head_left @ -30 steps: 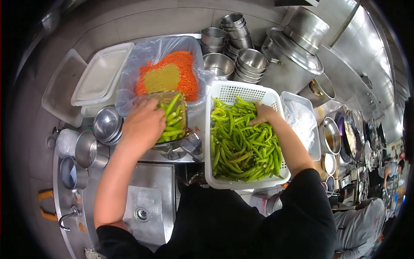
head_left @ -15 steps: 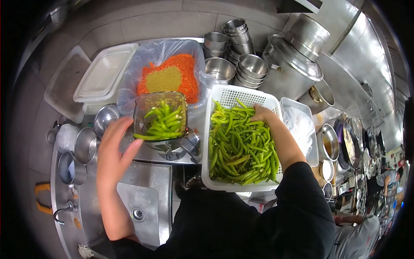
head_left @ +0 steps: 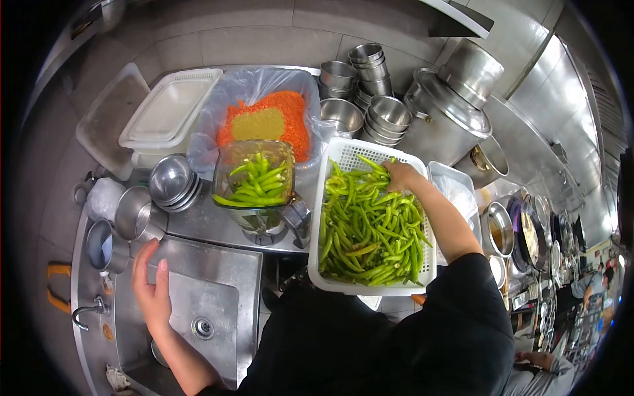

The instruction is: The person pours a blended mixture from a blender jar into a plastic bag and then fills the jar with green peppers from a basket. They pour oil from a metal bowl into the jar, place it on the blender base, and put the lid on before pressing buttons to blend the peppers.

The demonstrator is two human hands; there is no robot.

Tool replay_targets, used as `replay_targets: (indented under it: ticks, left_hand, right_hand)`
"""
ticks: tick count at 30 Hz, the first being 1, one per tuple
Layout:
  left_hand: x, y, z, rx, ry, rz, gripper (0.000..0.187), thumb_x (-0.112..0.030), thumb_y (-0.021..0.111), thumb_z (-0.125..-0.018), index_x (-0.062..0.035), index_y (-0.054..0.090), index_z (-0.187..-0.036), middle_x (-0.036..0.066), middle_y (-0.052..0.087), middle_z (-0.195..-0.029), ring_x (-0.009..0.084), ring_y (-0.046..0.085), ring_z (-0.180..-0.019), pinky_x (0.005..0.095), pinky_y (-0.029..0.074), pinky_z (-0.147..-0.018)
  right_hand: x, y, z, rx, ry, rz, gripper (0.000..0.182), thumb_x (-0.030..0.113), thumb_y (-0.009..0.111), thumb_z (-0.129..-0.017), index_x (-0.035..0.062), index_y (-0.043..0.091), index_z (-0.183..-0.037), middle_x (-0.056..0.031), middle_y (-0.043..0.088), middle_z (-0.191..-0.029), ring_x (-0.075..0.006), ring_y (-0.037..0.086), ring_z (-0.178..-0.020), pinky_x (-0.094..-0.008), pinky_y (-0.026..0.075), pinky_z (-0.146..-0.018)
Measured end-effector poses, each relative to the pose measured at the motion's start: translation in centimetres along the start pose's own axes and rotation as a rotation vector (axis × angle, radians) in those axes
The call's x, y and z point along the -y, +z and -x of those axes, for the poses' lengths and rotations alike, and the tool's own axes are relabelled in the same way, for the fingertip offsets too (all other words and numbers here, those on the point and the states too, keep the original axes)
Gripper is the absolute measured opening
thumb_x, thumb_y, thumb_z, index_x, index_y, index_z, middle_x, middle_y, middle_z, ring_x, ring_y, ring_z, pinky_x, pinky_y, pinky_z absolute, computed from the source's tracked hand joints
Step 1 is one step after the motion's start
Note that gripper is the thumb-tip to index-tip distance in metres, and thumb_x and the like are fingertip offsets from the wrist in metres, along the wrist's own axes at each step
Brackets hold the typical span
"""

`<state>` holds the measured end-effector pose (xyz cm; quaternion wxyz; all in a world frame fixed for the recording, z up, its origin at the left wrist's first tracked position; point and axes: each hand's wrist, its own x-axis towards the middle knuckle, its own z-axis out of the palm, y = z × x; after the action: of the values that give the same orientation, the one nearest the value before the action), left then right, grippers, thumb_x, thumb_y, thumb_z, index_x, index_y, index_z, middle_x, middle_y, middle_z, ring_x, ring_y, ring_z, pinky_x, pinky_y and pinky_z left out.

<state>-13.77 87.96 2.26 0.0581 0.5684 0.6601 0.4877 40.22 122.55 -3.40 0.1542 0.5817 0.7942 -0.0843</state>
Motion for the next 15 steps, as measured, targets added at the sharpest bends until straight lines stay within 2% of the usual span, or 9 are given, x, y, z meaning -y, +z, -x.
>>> replay_targets:
  ticks: [1,2,6,9,11,15]
  left_hand:
    - [0.1,-0.1,0.1,-0.002,-0.021,0.002,0.033,-0.014,0.063,-0.090,0.0005,0.062,-0.120,0.015,0.061,-0.127,0.0276,0.054,-0.123,0.0371,0.036,-0.107]
    - [0.1,0.0,0.1,-0.007,-0.041,0.003,0.033,-0.014,0.063,-0.091,0.0004,0.062,-0.120,0.015,0.061,-0.128,0.0277,0.054,-0.123,0.0371,0.036,-0.107]
    - [-0.8,1.3,-1.1,0.008,-0.025,-0.009,0.031,-0.014,0.063,-0.090,0.0007,0.063,-0.118,0.015,0.062,-0.127,0.0277,0.055,-0.122,0.0372,0.037,-0.107]
    - [-2.1,2.1,-2.4,0.051,0.021,-0.002,0.031,-0.014,0.064,-0.090,0.0005,0.063,-0.118,0.015,0.062,-0.126,0.0276,0.056,-0.121,0.0368,0.038,-0.106]
    - [-2.6,2.5,-3.5,0.046,0.082,0.023,0.030,-0.014,0.066,-0.088,0.0004,0.065,-0.115,0.015,0.064,-0.123,0.0275,0.058,-0.118,0.0362,0.040,-0.103]
    - [-3.4,3.7,-6.0,0.066,0.181,0.068,0.027,-0.011,0.067,-0.086,0.0004,0.067,-0.110,0.015,0.066,-0.118,0.0272,0.061,-0.114,0.0355,0.043,-0.100]
  right_hand:
    - [0.9,-0.9,1.1,-0.083,-0.016,0.065,0.085,0.027,0.082,-0.067,0.0144,0.043,-0.142,-0.0210,0.053,-0.137,-0.0349,0.059,-0.116,-0.0403,0.049,-0.097]
    - [1.6,-1.7,2.1,-0.077,-0.022,0.085,0.086,0.026,0.080,-0.070,0.0157,0.039,-0.144,-0.0195,0.049,-0.141,-0.0343,0.059,-0.117,-0.0395,0.048,-0.098]
    - [0.2,-0.7,2.3,-0.094,0.006,0.034,0.085,0.026,0.080,-0.068,0.0171,0.042,-0.143,-0.0193,0.052,-0.138,-0.0343,0.058,-0.118,-0.0399,0.048,-0.098]
    - [-0.5,-2.5,3.9,-0.193,-0.068,-0.093,0.085,0.025,0.081,-0.067,0.0180,0.043,-0.143,-0.0213,0.053,-0.136,-0.0340,0.056,-0.120,-0.0408,0.047,-0.100]
    - [0.5,-5.7,6.1,-0.253,-0.011,-0.184,0.085,0.023,0.080,-0.065,0.0145,0.045,-0.142,-0.0223,0.055,-0.133,-0.0343,0.056,-0.120,-0.0413,0.046,-0.101]
    - [2.8,-11.1,7.9,-0.386,-0.131,-0.265,0.083,0.023,0.079,-0.065,0.0103,0.046,-0.140,-0.0232,0.056,-0.132,-0.0351,0.056,-0.121,-0.0406,0.045,-0.103]
